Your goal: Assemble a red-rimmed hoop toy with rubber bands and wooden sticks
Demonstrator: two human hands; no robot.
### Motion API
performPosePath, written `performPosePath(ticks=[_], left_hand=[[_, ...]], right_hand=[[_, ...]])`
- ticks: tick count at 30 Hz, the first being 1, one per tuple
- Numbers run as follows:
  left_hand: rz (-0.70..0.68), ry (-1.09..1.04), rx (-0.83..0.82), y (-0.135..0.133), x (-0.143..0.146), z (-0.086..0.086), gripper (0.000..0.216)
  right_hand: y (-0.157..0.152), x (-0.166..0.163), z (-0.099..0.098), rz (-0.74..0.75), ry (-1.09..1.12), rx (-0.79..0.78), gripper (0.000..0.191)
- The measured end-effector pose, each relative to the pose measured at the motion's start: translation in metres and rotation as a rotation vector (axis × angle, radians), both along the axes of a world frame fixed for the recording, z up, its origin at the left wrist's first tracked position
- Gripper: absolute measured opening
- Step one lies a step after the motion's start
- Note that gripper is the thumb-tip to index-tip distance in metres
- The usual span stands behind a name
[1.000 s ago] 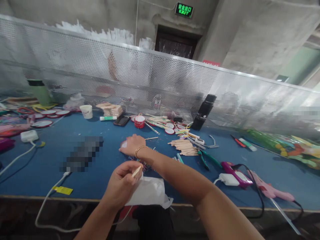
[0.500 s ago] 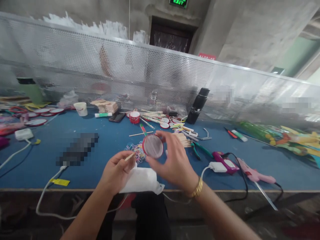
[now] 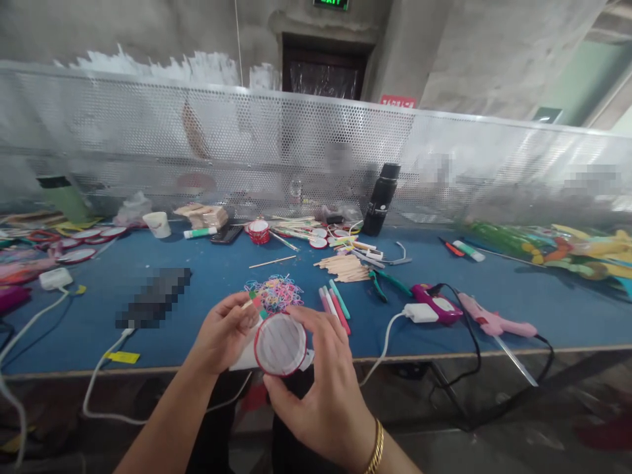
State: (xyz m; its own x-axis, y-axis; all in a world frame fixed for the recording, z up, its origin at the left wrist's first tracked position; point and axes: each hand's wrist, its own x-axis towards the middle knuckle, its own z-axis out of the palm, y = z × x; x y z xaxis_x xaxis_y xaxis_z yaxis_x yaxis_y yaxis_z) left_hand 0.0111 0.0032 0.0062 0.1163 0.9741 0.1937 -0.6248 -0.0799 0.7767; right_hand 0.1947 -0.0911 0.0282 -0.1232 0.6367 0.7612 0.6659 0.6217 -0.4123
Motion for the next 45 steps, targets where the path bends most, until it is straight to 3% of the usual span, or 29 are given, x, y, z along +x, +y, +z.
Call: performPosePath(ticks=[38,45], left_hand=[[-0.018,0.028,-0.038,-0.0039,0.0009,0.0059,0.038],[-0.062,0.016,0.018,-0.0026,-0.0008,0.0057,0.055]], right_hand=[[-0.0008,-0.0034,-0.0035,0.037,-0.007,-0.052,0.061],[-0.0022,-0.0055,-0.0018,0.040,0.032,-0.047,0.061]])
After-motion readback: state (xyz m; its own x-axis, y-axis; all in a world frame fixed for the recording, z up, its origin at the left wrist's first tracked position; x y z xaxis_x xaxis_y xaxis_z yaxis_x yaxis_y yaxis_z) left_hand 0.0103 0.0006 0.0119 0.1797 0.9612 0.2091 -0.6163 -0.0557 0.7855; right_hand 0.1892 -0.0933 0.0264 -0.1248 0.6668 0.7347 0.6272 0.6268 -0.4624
